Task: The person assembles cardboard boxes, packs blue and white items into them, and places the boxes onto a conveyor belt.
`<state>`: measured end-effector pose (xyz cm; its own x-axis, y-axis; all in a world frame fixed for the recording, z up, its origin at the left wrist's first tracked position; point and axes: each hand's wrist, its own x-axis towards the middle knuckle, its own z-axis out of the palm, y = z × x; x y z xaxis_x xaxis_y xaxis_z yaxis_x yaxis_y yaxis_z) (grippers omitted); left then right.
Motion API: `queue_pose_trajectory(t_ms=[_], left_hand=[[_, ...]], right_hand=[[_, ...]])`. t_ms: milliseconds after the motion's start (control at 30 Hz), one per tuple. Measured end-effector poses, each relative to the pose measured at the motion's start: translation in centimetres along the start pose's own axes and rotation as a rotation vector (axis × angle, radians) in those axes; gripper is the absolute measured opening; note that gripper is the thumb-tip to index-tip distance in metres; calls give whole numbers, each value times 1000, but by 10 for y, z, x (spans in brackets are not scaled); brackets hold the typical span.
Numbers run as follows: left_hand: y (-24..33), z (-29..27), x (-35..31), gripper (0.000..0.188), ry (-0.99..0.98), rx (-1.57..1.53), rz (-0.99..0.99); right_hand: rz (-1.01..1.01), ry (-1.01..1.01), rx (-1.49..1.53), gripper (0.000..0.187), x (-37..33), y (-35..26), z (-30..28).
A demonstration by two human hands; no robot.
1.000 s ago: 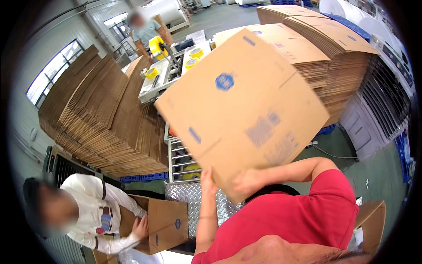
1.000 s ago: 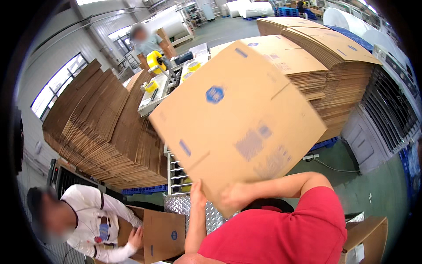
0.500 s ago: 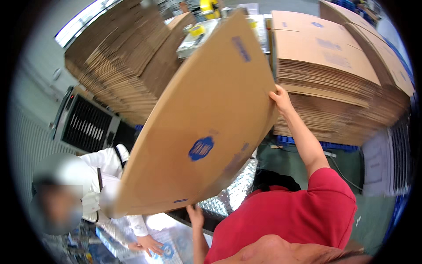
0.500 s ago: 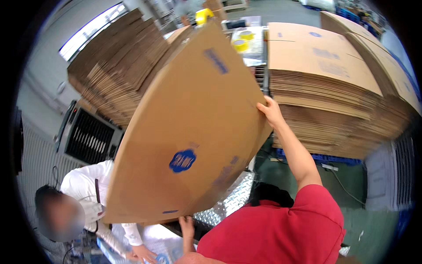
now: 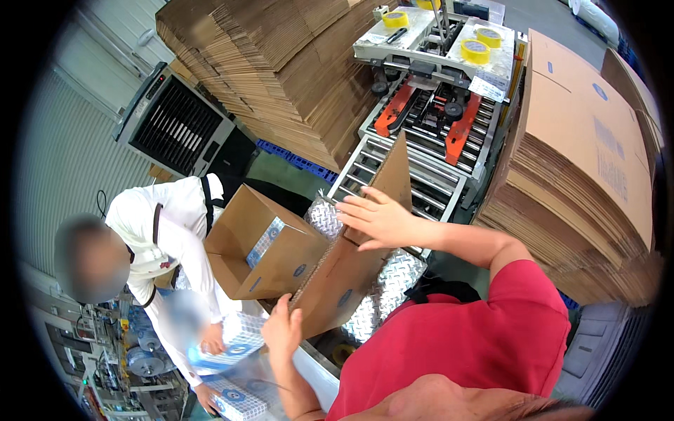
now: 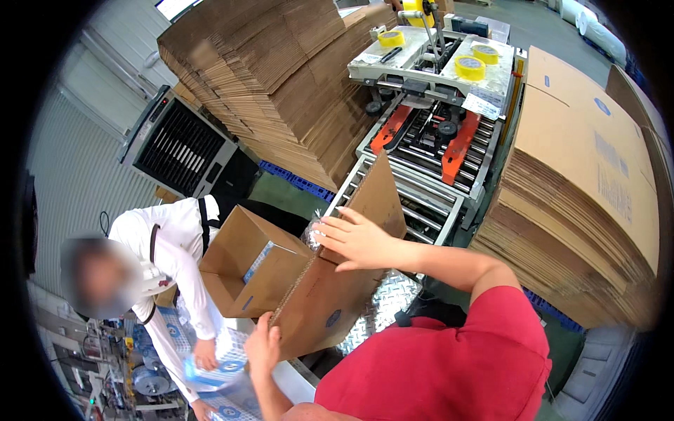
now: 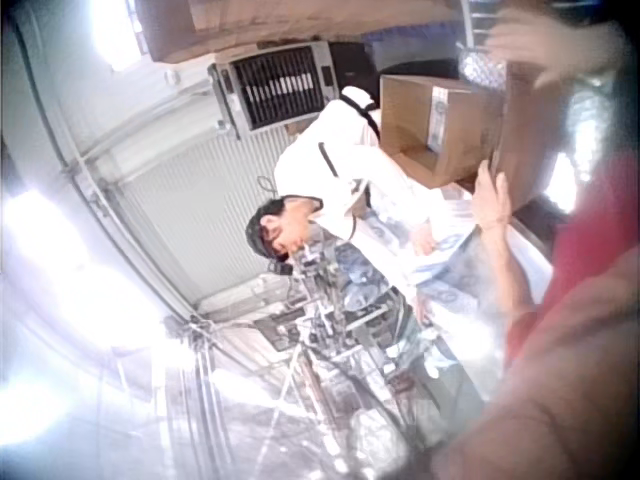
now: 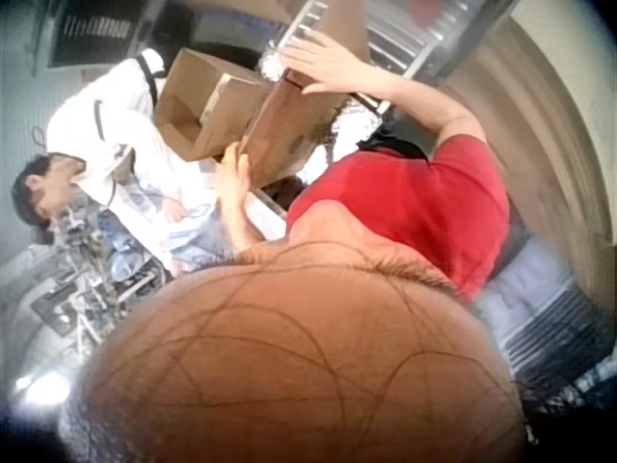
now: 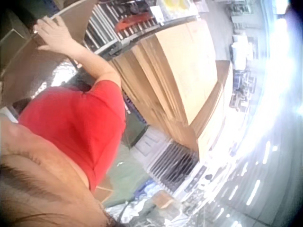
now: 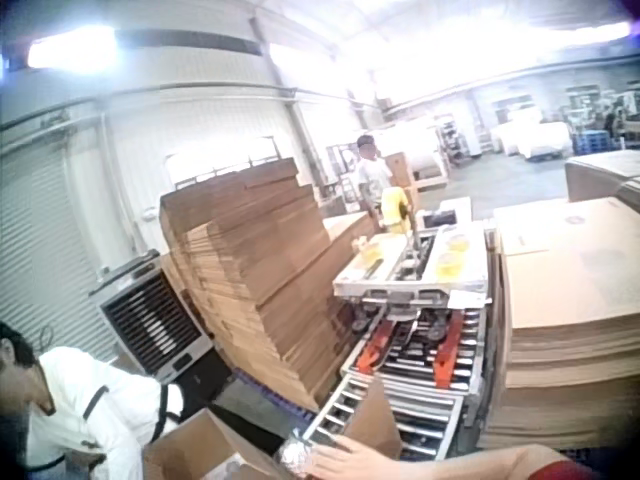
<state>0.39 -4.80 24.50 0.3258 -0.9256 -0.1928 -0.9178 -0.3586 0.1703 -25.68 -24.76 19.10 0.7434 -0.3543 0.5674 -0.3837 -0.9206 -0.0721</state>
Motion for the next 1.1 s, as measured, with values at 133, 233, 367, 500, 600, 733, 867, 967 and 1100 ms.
queue_pose_trajectory(t_ms=[133, 233, 367, 500, 600, 733, 867, 967, 1100], left_hand=[[-30, -3, 30, 38, 51, -158, 121], [-22, -14, 45, 28, -71, -30, 54], [-52, -20, 27, 35, -102, 58, -129], [-145, -36, -7, 31, 90, -233, -397], [-175, -11, -31, 41, 89, -107, -299], [-102, 32, -56, 69, -575, -417, -221], [-112, 19, -74, 73, -839, -806, 96], [-118, -6, -91, 78, -739, -308, 113], [-142, 21, -54, 104, 146, 24, -19]], right_hand=[[-132, 19, 98, 58, -40, 13, -16], [-160, 50, 308, 37, -44, 12, -11], [-287, -17, 576, 22, -21, 32, -15], [-613, -125, 1128, 33, 23, 2, -15], [-730, -319, 1277, 35, 41, -62, 30], [-873, -245, 913, 59, 66, -151, 80], [-887, -635, 438, 74, 55, -166, 176], [-903, -844, 474, 62, 56, -167, 186], [-770, 299, 501, 21, 144, -132, 132]])
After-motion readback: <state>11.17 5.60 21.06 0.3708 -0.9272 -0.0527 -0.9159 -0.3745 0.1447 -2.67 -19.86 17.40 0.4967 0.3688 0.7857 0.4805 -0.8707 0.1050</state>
